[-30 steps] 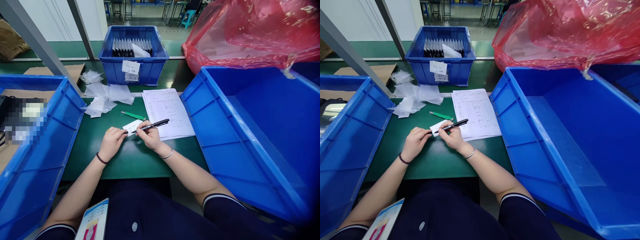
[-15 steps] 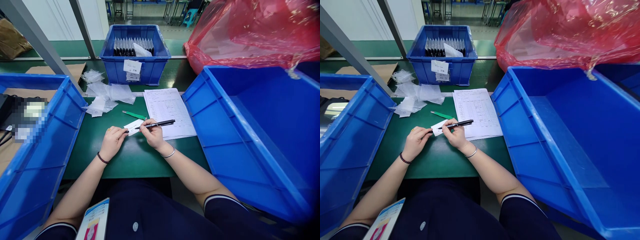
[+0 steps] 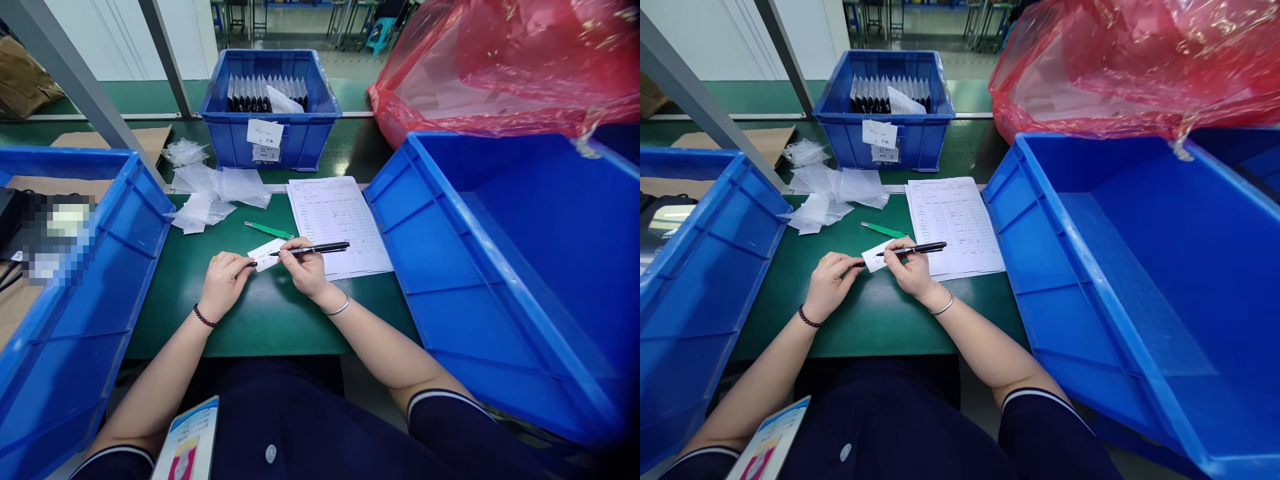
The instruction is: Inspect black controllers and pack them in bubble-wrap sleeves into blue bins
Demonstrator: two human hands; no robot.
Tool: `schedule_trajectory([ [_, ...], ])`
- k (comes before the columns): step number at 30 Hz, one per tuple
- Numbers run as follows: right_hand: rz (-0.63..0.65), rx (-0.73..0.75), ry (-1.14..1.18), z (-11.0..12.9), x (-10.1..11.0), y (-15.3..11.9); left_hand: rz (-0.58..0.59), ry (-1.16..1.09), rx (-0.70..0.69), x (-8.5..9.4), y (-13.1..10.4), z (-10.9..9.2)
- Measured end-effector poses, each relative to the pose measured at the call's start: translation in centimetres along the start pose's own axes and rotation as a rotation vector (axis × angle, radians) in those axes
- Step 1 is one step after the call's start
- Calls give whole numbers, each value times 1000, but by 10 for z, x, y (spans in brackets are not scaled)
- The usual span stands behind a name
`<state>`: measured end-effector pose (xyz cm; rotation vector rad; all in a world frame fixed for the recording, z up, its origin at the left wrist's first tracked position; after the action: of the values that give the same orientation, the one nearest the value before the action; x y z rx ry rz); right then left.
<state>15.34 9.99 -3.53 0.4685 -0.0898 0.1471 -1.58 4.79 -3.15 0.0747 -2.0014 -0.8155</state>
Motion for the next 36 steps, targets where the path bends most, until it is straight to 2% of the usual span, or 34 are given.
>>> schedule_trajectory([
  [6, 32, 19, -28, 0, -1, -2, -5, -16, 6, 0, 0, 0],
  [13, 38, -49, -29, -6, -2, -2, 23, -58, -8, -1, 0, 0],
  [18, 14, -37, -71, -8, -1, 0, 175, -73, -136, -10, 0, -8],
  [22, 9, -40, -113, -12, -1, 2, 303, -63, -182, -15, -1, -11],
  [27, 11, -32, -135, -17, -2, 3, 391, -94, -235, -18, -3, -15],
  [32, 43, -14, -151, -16, -5, 4, 408, -83, -254, -20, -3, -17],
  [36, 83, -62, -164, -18, -8, 2, 367, -102, -264, -18, -3, -18],
])
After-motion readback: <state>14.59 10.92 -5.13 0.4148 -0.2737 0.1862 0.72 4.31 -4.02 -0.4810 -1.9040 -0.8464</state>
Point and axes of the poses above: each hand's wrist, its own y-axis towards the middle knuckle, its own x-axis out of the back of the hand, z = x × y, the point moved 6 cm from there along y, towards the middle knuckle, and after that the axes turned 6 degrees about -x, right-handed, at the moved point
